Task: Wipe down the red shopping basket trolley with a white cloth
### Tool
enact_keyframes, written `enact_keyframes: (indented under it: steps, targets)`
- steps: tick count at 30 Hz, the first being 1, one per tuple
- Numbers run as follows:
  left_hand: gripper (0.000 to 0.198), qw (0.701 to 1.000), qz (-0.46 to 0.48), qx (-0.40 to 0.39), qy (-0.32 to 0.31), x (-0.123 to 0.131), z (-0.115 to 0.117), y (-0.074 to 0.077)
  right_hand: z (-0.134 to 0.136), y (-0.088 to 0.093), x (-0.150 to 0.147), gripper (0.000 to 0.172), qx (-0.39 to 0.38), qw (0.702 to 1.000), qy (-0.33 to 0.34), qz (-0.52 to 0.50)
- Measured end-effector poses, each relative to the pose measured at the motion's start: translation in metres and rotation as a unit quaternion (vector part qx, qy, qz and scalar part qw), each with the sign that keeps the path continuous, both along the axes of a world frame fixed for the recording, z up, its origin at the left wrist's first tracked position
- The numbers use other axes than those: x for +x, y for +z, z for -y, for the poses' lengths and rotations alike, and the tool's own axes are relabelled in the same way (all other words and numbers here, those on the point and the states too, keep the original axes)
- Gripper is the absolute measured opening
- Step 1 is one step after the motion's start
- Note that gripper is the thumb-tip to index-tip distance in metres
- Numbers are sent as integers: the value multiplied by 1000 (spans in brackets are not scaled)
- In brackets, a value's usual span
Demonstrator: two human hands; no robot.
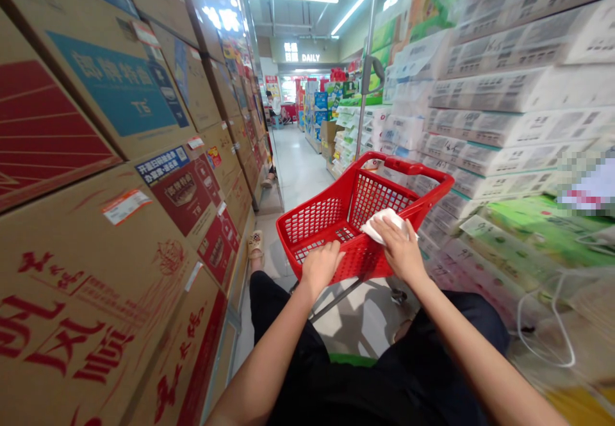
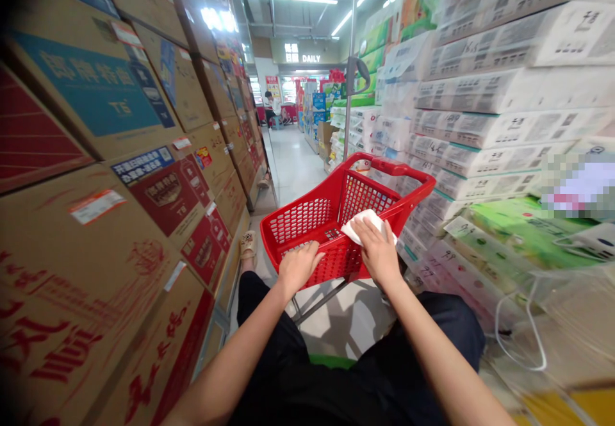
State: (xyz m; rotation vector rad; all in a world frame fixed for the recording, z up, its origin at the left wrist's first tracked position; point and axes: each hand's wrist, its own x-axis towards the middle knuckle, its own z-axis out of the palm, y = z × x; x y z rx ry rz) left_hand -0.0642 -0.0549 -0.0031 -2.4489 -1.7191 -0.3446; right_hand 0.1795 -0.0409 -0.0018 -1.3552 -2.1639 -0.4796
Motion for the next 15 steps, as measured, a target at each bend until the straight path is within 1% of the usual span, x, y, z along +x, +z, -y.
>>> enact_keyframes:
  steps: [2, 3, 5, 7, 9, 10, 12, 15]
  targets:
    - [30, 1000, 0, 6, 2, 1, 1, -1, -2, 0, 4, 77, 9, 999, -28, -18]
    - [30, 1000, -1, 9, 2, 1, 2, -2, 1, -2, -1, 78, 7, 999, -26, -20]
    - [30, 1000, -1, 13, 0, 1, 2, -2, 10, -8, -20, 80, -8, 1000, 6, -11]
    - [28, 1000, 2, 15, -5, 0, 1, -2, 22, -13, -41, 82, -28, 998, 53, 5]
    - [27, 1000, 2, 13, -9, -1, 1, -2, 30, -13, -53, 83, -41, 995, 85, 21]
    - [27, 1000, 1, 11, -9, -2, 1, -2, 30, -12, -53, 83, -43, 995, 91, 27]
    - [27, 1000, -5, 13, -7, -2, 1, -2, 25, -7, -40, 82, -39, 996, 77, 26]
    - [28, 1000, -8, 21, -8, -1, 2, -3, 9, -1, -9, 79, -16, 1000, 16, 0]
